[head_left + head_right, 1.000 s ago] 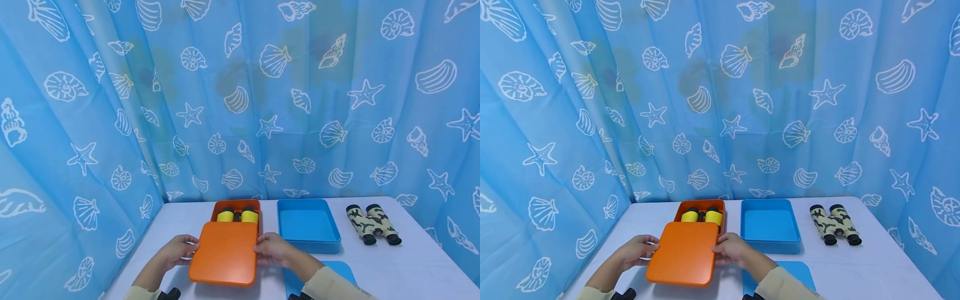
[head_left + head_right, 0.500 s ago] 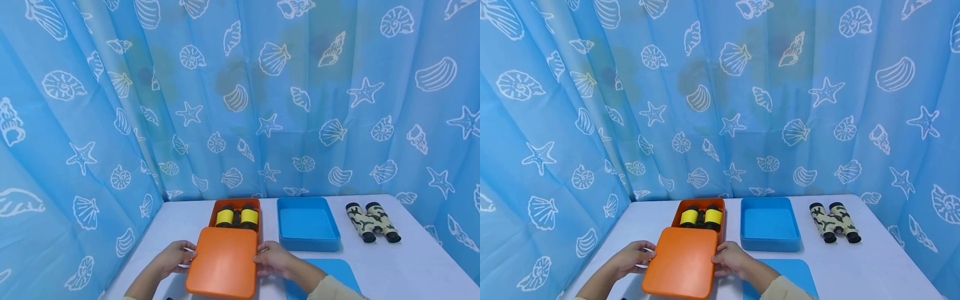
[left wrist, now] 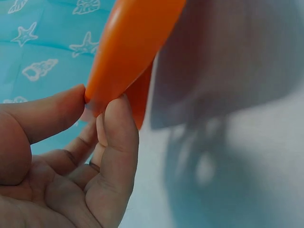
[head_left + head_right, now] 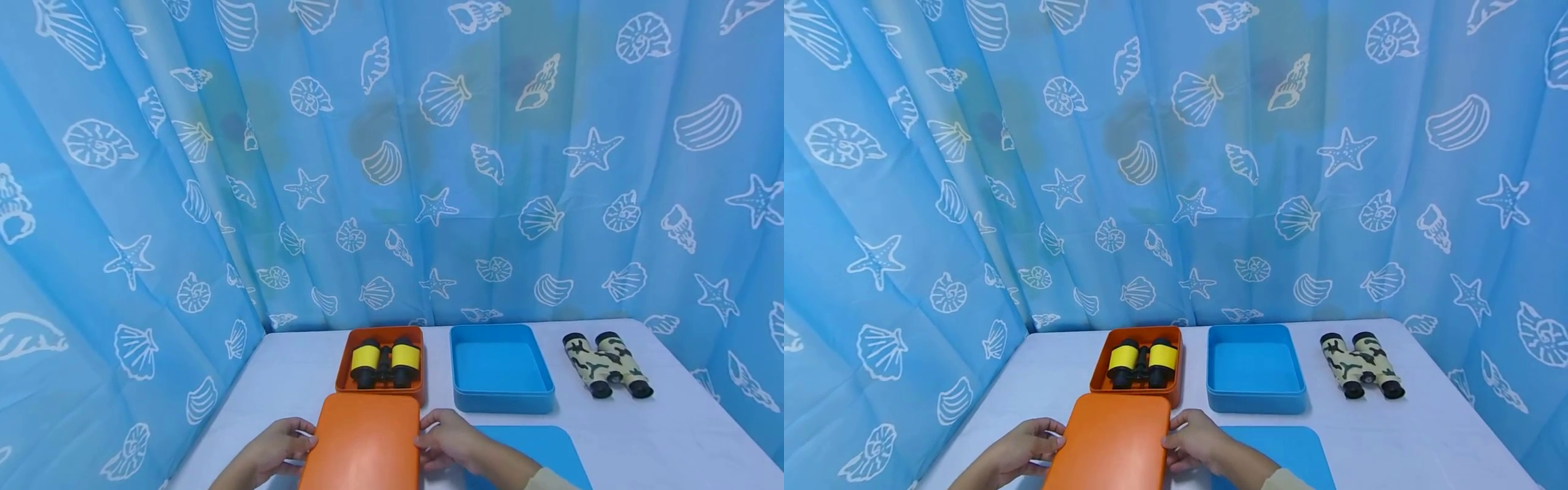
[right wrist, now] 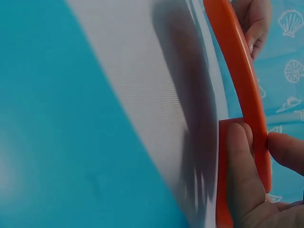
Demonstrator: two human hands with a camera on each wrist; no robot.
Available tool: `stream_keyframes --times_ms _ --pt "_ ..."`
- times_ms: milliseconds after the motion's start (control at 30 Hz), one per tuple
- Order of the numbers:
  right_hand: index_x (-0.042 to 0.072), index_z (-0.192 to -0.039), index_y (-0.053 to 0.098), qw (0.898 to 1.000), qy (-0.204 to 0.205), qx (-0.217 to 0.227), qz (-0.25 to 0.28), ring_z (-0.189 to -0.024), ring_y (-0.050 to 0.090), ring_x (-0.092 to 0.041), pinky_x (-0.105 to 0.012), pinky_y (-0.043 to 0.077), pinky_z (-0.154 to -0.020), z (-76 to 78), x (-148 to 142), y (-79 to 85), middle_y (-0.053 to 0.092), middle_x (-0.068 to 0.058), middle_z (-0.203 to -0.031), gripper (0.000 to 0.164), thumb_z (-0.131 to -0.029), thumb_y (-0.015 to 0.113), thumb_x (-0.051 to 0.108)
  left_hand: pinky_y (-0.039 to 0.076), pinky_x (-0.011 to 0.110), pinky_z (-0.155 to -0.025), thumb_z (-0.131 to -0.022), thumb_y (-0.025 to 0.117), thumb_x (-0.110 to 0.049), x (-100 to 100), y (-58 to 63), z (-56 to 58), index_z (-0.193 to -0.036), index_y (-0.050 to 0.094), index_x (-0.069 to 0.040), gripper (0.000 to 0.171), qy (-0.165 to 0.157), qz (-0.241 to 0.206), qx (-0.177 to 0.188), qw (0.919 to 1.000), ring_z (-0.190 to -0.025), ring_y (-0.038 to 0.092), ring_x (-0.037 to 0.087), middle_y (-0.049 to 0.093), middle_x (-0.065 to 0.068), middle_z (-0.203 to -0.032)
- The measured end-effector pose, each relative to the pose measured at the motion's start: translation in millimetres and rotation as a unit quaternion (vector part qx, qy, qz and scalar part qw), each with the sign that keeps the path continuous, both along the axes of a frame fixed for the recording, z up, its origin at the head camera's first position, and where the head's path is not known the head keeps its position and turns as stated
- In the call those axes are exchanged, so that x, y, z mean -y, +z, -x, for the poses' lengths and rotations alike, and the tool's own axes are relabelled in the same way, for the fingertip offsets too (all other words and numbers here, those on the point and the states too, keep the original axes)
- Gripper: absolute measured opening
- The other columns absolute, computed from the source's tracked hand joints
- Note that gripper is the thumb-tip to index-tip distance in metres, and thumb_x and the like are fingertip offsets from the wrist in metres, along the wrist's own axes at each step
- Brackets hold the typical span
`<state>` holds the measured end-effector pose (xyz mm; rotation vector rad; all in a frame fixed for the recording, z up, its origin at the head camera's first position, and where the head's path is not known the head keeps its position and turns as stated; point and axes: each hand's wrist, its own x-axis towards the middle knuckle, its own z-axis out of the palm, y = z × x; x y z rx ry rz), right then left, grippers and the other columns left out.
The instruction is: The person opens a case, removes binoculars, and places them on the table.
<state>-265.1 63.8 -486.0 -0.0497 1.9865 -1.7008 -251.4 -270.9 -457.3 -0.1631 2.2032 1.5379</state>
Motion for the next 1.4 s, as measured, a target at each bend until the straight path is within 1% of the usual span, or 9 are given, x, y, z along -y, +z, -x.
stream_keyframes --times_ms 200,433,633,800,867,933,1167,1400 --pt "0.000 -0.108 0.055 0.999 0.017 0.010 -0.037 -0.071 0.067 -0.021 -0.033 0.058 -0.067 1.1 1 -3.2 0.067 -0.012 -0.084 0.021 -0.092 0.066 0.007 0.056 0.040 -0.075 -0.095 0.063 -0.013 -1 -8.2 -3.0 -0.114 0.056 0.004 0.027 0.008 0.026 0.024 0.9993 -0.082 0.059 0.024 0.061 0.012 -0.094" --pt "-0.001 -0.106 0.055 0.999 0.030 0.012 -0.039 -0.070 0.066 -0.021 -0.033 0.058 -0.067 -2.0 2 -4.9 0.067 -0.012 -0.084 0.018 -0.092 0.065 0.006 0.056 0.037 -0.075 -0.094 0.063 -0.010 -4 -14.4 -5.4 -0.112 0.057 0.003 0.023 0.028 0.047 0.057 0.9969 -0.083 0.059 0.026 0.060 0.015 -0.094" --pt "-0.001 -0.102 0.055 0.999 0.034 0.000 -0.038 -0.067 0.066 -0.019 -0.033 0.058 -0.065 -4.3 2 -7.1 0.066 -0.012 -0.082 0.014 -0.091 0.064 0.001 0.055 0.039 -0.074 -0.097 0.060 -0.014 -3 -18.7 -5.1 -0.113 0.056 0.002 0.023 0.024 0.056 0.068 0.9958 -0.084 0.058 0.027 0.060 0.015 -0.096" --pt "0.000 -0.101 0.056 0.998 0.047 0.009 -0.039 -0.067 0.066 -0.019 -0.031 0.058 -0.064 -3.3 1 -12.7 0.066 -0.013 -0.082 0.013 -0.091 0.063 0.001 0.053 0.037 -0.073 -0.098 0.060 -0.016 -7 -25.7 -8.6 -0.116 0.056 0.000 0.024 0.048 0.071 0.086 0.9925 -0.085 0.057 0.028 0.060 0.014 -0.097" --pt "0.001 -0.100 0.056 0.998 0.049 0.009 -0.042 -0.066 0.066 -0.019 -0.030 0.058 -0.064 -3.9 1 -14.5 0.066 -0.013 -0.082 0.013 -0.090 0.064 0.001 0.053 0.037 -0.072 -0.098 0.060 -0.016 -9 -28.2 -10.1 -0.116 0.056 0.000 0.024 0.054 0.080 0.087 0.9916 -0.084 0.056 0.028 0.060 0.014 -0.097" --pt "0.001 -0.099 0.056 0.998 0.048 0.006 -0.048 -0.066 0.066 -0.019 -0.029 0.058 -0.063 -4.9 2 -14.8 0.066 -0.013 -0.081 0.012 -0.090 0.064 0.001 0.053 0.036 -0.072 -0.098 0.060 -0.015 -10 -29.3 -10.5 -0.115 0.056 0.000 0.023 0.052 0.082 0.083 0.9918 -0.084 0.057 0.027 0.060 0.013 -0.097" --pt "0.002 -0.096 0.057 0.996 0.031 0.003 -0.083 -0.065 0.066 -0.018 -0.028 0.057 -0.061 -6.0 6 -13.9 0.065 -0.012 -0.079 0.010 -0.090 0.065 0.001 0.053 0.036 -0.071 -0.097 0.060 -0.011 -15 -28.0 -10.6 -0.112 0.057 0.000 0.019 0.055 0.109 0.075 0.9897 -0.082 0.056 0.027 0.060 0.013 -0.095" --pt "0.002 -0.095 0.057 0.995 0.029 0.003 -0.091 -0.064 0.066 -0.018 -0.027 0.057 -0.060 -6.6 7 -15.9 0.065 -0.012 -0.078 0.010 -0.090 0.065 0.000 0.052 0.037 -0.071 -0.095 0.062 -0.009 -19 -29.3 -9.6 -0.110 0.058 0.000 0.018 0.063 0.134 0.070 0.9864 -0.081 0.056 0.027 0.059 0.013 -0.093"
